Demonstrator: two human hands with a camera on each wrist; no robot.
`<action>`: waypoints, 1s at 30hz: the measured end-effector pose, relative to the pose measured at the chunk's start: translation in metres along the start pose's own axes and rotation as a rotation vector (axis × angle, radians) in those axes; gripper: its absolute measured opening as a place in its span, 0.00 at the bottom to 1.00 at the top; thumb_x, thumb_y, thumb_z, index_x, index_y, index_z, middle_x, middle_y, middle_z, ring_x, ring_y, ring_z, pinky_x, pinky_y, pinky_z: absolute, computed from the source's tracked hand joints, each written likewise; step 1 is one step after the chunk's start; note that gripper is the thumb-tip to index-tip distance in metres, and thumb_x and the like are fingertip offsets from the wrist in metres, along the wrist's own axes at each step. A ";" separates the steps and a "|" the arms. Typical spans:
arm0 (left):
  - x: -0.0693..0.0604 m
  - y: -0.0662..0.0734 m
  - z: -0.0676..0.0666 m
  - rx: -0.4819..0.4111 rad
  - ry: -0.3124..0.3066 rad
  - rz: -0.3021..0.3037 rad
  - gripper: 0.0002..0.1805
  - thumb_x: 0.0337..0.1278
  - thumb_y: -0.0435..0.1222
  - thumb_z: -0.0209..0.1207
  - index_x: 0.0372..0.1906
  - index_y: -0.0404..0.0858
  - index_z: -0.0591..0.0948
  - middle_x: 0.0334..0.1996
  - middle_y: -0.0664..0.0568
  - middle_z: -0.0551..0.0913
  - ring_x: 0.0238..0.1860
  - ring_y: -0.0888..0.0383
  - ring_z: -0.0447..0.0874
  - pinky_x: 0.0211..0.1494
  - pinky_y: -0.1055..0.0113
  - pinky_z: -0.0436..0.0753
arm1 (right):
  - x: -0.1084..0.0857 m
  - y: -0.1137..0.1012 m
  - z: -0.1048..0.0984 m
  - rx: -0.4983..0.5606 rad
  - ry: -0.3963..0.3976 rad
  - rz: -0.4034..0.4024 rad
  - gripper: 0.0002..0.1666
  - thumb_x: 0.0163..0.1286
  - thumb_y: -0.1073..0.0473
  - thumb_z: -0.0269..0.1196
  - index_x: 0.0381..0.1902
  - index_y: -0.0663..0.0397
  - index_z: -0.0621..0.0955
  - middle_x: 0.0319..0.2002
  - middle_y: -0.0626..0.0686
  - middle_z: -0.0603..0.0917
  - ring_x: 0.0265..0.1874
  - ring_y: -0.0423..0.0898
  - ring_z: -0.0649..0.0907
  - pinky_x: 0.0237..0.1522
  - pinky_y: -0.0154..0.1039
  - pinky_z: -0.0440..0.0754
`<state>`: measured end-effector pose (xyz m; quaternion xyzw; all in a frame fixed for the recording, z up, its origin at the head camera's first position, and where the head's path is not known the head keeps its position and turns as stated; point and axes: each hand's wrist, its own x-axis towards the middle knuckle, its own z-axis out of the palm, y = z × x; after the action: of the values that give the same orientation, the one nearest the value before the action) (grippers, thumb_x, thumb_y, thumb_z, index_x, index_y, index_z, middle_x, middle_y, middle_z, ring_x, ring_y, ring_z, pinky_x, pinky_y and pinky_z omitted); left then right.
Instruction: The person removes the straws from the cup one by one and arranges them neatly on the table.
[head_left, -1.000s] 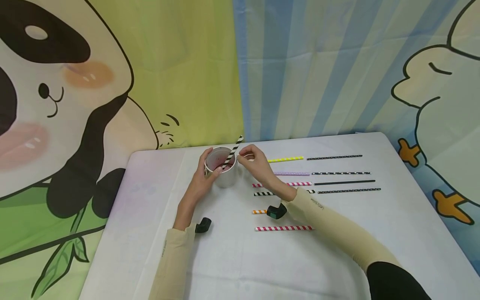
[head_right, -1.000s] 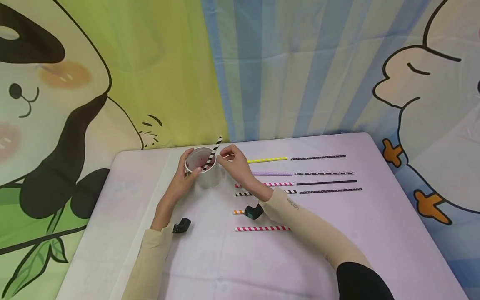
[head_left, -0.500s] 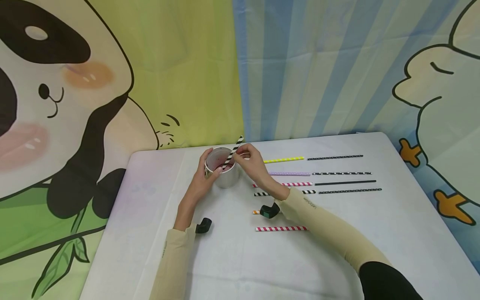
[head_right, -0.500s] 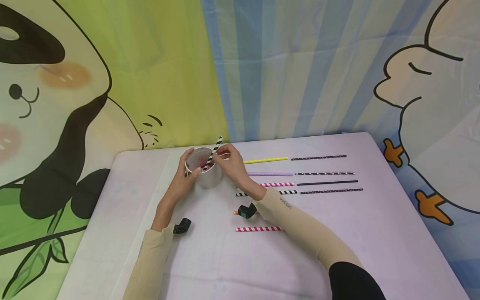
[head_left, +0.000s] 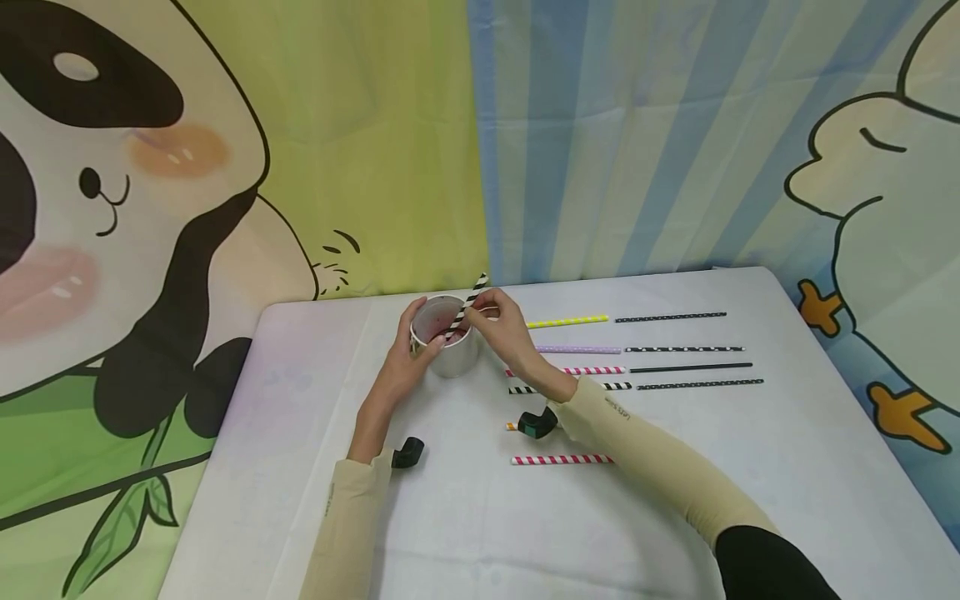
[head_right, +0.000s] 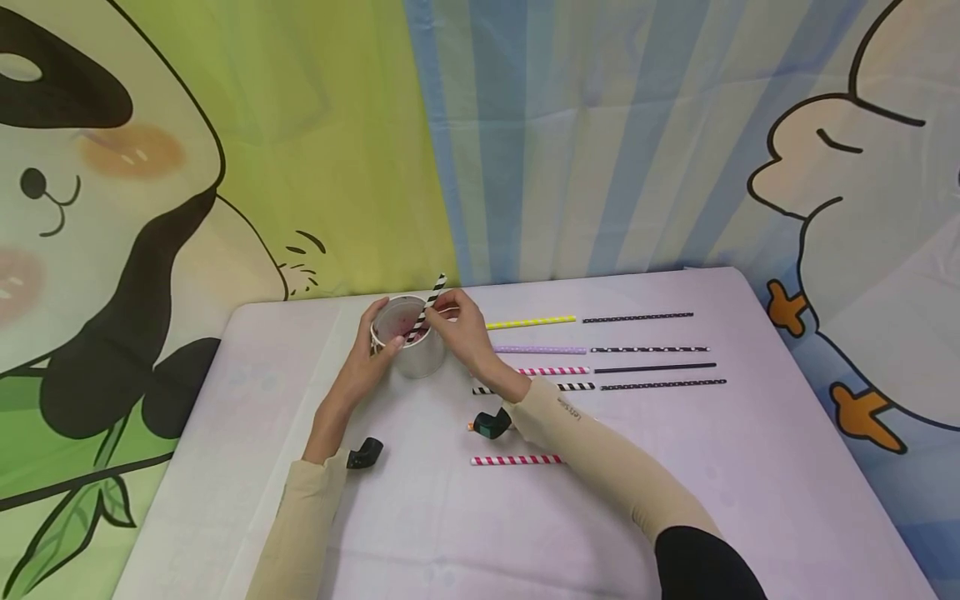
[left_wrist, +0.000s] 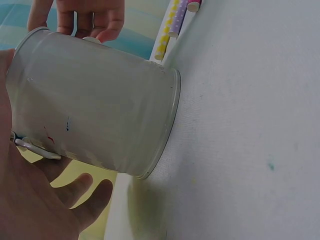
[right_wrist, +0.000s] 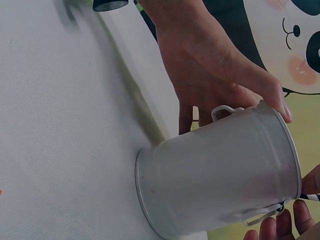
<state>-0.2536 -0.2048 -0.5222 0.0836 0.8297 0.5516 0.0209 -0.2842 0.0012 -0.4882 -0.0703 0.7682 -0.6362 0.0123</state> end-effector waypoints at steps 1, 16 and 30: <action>0.000 0.000 0.000 0.002 -0.001 0.003 0.41 0.68 0.52 0.59 0.78 0.68 0.50 0.76 0.49 0.61 0.77 0.46 0.58 0.75 0.35 0.56 | 0.000 0.000 0.000 0.001 0.000 0.000 0.14 0.69 0.58 0.62 0.48 0.59 0.77 0.50 0.57 0.81 0.52 0.54 0.82 0.57 0.47 0.78; 0.000 -0.001 0.000 -0.001 -0.005 -0.019 0.40 0.68 0.54 0.58 0.75 0.76 0.48 0.78 0.55 0.57 0.78 0.49 0.54 0.76 0.34 0.55 | 0.001 -0.002 0.002 0.000 0.019 -0.018 0.13 0.69 0.58 0.63 0.48 0.59 0.78 0.49 0.58 0.81 0.51 0.53 0.82 0.57 0.47 0.79; -0.008 0.024 -0.003 -0.002 -0.026 -0.040 0.41 0.69 0.49 0.58 0.79 0.61 0.49 0.78 0.49 0.58 0.78 0.45 0.55 0.76 0.35 0.55 | -0.004 -0.012 -0.003 0.036 0.021 0.008 0.14 0.70 0.60 0.63 0.48 0.63 0.78 0.49 0.61 0.81 0.52 0.56 0.82 0.52 0.41 0.76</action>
<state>-0.2435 -0.2001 -0.4996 0.0743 0.8304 0.5506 0.0427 -0.2795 0.0022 -0.4764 -0.0601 0.7570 -0.6506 0.0081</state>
